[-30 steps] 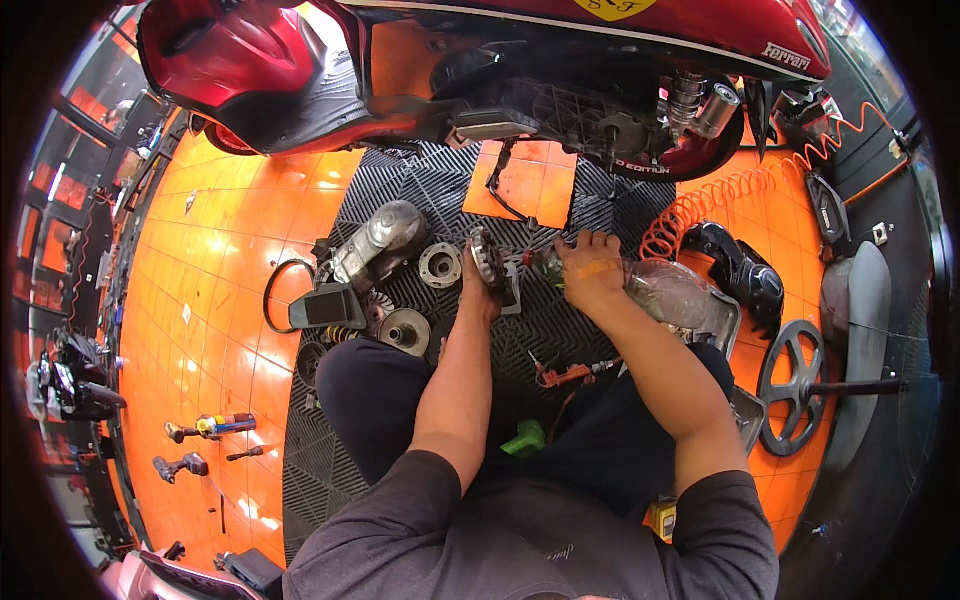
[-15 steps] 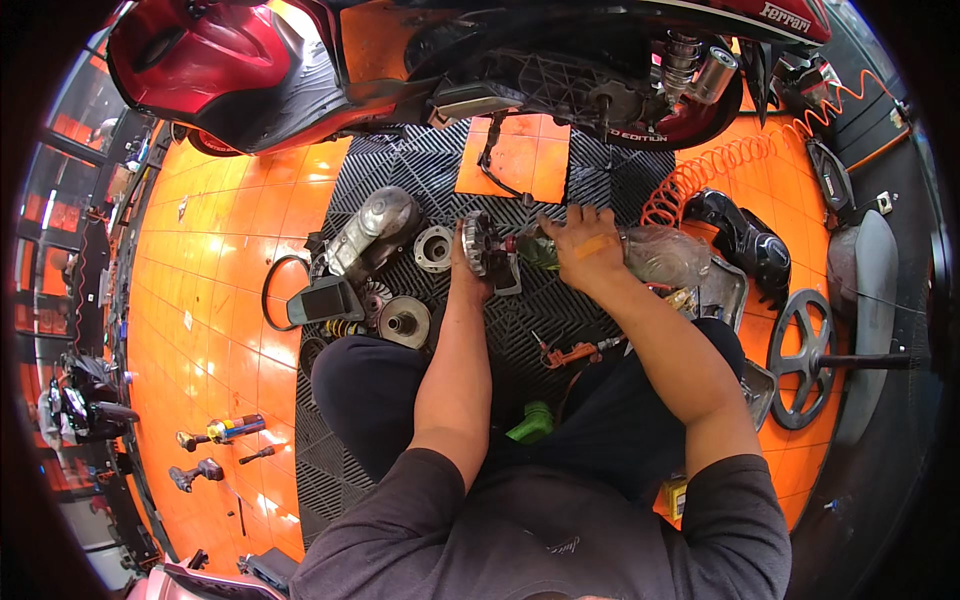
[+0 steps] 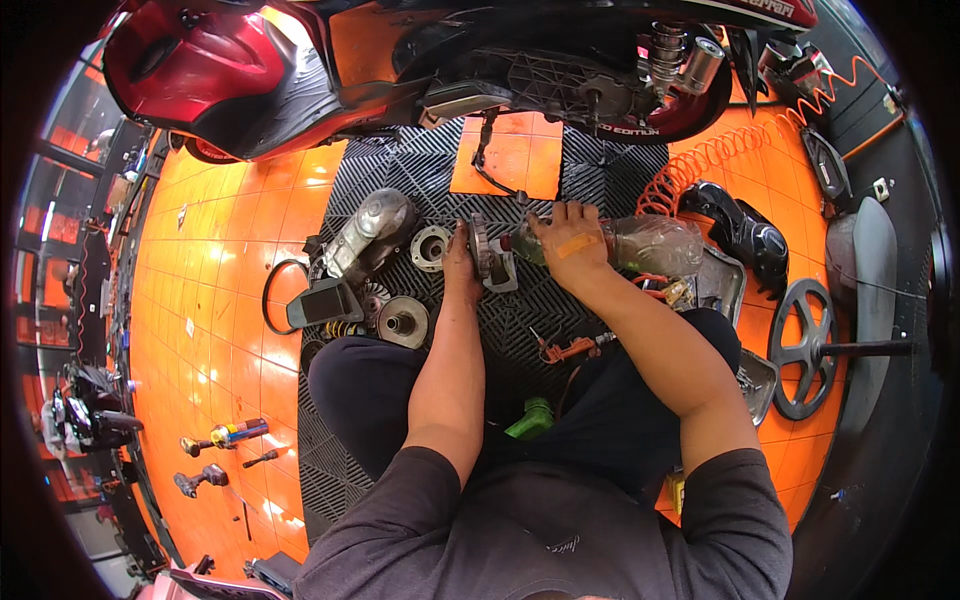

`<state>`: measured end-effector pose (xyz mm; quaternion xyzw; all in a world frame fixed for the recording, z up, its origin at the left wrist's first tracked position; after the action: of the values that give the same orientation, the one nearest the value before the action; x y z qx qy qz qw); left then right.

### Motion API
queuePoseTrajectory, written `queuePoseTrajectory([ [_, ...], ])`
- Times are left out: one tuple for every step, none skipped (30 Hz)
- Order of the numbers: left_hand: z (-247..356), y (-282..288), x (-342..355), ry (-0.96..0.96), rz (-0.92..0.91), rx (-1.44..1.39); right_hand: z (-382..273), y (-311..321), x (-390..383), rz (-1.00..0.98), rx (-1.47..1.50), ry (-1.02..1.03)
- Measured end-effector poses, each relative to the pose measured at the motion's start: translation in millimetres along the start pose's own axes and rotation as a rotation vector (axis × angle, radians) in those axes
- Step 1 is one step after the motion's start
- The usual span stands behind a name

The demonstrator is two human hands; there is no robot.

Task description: The person cleans and lubricates motorcycle clutch and engine components while sitting on the floor, using a cleaning solution from a bottle, a brush, and a cloth.

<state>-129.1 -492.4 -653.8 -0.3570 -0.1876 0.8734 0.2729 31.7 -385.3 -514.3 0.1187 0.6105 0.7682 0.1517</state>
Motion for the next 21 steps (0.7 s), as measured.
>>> queuePoseTrajectory([
  [-0.7,-2.3,-1.0,0.000,-0.014,-0.011,1.8,-2.0,-0.2,0.018,0.015,-0.005],
  [-1.6,-5.0,-2.0,0.001,-0.028,-0.023,5.1,-3.8,1.1,0.036,0.029,-0.011],
  [-2.4,-7.6,-3.1,0.001,-0.043,-0.035,7.4,-5.2,1.0,0.055,0.043,-0.016],
  [-1.6,-6.9,-3.3,0.008,-0.035,-0.039,7.2,-6.3,0.5,0.042,0.039,-0.013],
  [-2.5,-8.0,-4.1,0.006,-0.049,-0.060,7.0,-6.9,0.0,0.029,0.034,-0.009],
  [-3.6,-9.1,-5.2,0.003,-0.064,-0.081,7.1,-7.4,-0.4,0.016,0.030,-0.006],
  [-4.5,-8.3,-5.7,0.000,-0.077,-0.103,7.3,-6.3,-0.3,0.021,0.037,-0.009],
  [-6.1,-5.7,-4.5,0.001,-0.070,-0.122,8.0,-4.5,-0.1,0.026,0.043,-0.013],
  [-7.6,-3.3,-3.5,0.001,-0.063,-0.141,8.8,-3.3,0.2,0.032,0.050,-0.016],
  [-8.7,-3.5,-4.1,0.004,-0.057,-0.161,11.1,-4.2,0.7,0.020,0.073,-0.021],
  [-9.6,-4.1,-4.6,0.034,-0.080,-0.179,13.7,-5.4,2.1,0.008,0.096,-0.025],
  [-9.5,-3.8,-5.2,0.063,-0.102,-0.197,16.1,-7.0,3.5,-0.003,0.119,-0.029],
  [-7.0,-7.6,-7.4,0.091,-0.126,-0.216,19.5,-8.8,5.1,-0.023,0.178,-0.025],
  [-4.3,-10.6,-9.6,0.088,-0.120,-0.228,23.5,-11.2,5.9,-0.043,0.236,-0.020],
  [-3.3,-13.0,-13.3,0.101,-0.119,-0.220,26.6,-13.9,6.4,-0.063,0.295,-0.013],
  [-0.3,-21.6,-20.3,0.115,-0.124,-0.211,30.5,-20.1,7.1,-0.067,0.349,-0.034],
  [2.2,-26.7,-23.6,0.127,-0.131,-0.202,32.2,-30.0,8.9,-0.068,0.402,-0.054],
  [-0.4,-23.1,-17.5,0.144,-0.142,-0.215,33.9,-39.7,11.1,-0.069,0.455,-0.072],
  [-0.3,-22.6,-15.1,0.149,-0.140,-0.188,37.2,-45.4,13.9,-0.070,0.519,-0.116],
  [-0.4,-21.9,-12.8,0.154,-0.137,-0.161,40.4,-51.0,16.9,-0.071,0.582,-0.158],
  [-0.3,-20.8,-10.7,0.159,-0.133,-0.135,43.9,-56.9,19.8,-0.072,0.646,-0.200],
])
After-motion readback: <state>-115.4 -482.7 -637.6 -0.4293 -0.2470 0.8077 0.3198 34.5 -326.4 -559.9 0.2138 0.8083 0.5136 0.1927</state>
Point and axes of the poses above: each hand's wrist, its own x-axis towards the middle knuckle, its own y-axis out of the back of the hand, z = x × y, the point moved 4 cm from there along x, towards the middle knuckle, and after that the axes turned 5 degrees about y, right-handed, at the moved point
